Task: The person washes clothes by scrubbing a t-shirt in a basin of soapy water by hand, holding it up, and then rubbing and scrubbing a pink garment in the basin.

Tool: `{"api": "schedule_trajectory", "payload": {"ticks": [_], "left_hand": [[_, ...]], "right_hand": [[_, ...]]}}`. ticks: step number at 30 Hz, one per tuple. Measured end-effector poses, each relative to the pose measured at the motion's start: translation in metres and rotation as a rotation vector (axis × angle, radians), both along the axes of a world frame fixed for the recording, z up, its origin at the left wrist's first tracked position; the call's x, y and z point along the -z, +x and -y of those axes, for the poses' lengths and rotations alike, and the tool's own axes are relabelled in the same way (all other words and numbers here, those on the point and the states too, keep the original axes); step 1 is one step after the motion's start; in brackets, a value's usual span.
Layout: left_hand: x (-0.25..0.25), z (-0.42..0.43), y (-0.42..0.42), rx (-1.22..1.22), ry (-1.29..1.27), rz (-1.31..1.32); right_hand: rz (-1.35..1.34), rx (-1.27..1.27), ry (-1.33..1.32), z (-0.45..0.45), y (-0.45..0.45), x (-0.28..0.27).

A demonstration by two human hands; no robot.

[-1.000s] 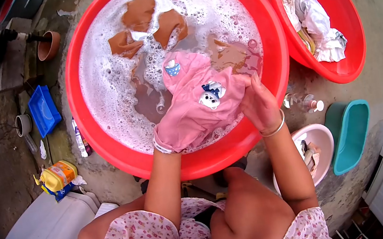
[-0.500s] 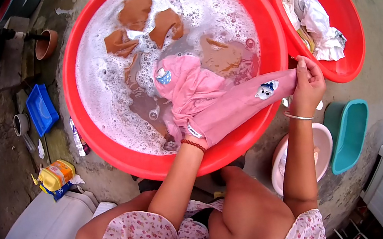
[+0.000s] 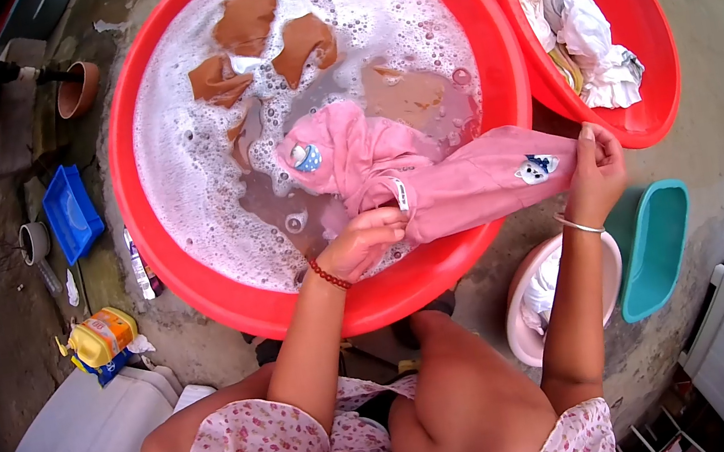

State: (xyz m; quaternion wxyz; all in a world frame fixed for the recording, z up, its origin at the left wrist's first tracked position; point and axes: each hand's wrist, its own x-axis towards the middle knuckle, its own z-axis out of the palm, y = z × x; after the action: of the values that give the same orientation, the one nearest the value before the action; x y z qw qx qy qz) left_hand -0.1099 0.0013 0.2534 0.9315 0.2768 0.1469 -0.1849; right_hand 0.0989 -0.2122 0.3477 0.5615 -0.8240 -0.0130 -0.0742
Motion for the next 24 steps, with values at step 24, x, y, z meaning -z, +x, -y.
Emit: {"api": "schedule_trajectory", "payload": {"ticks": [24], "left_hand": [[-0.005, -0.002, 0.004, -1.028, -0.074, -0.894]], "right_hand": [[0.078, -0.869, -0.308, -0.067, -0.073, -0.033]]}}
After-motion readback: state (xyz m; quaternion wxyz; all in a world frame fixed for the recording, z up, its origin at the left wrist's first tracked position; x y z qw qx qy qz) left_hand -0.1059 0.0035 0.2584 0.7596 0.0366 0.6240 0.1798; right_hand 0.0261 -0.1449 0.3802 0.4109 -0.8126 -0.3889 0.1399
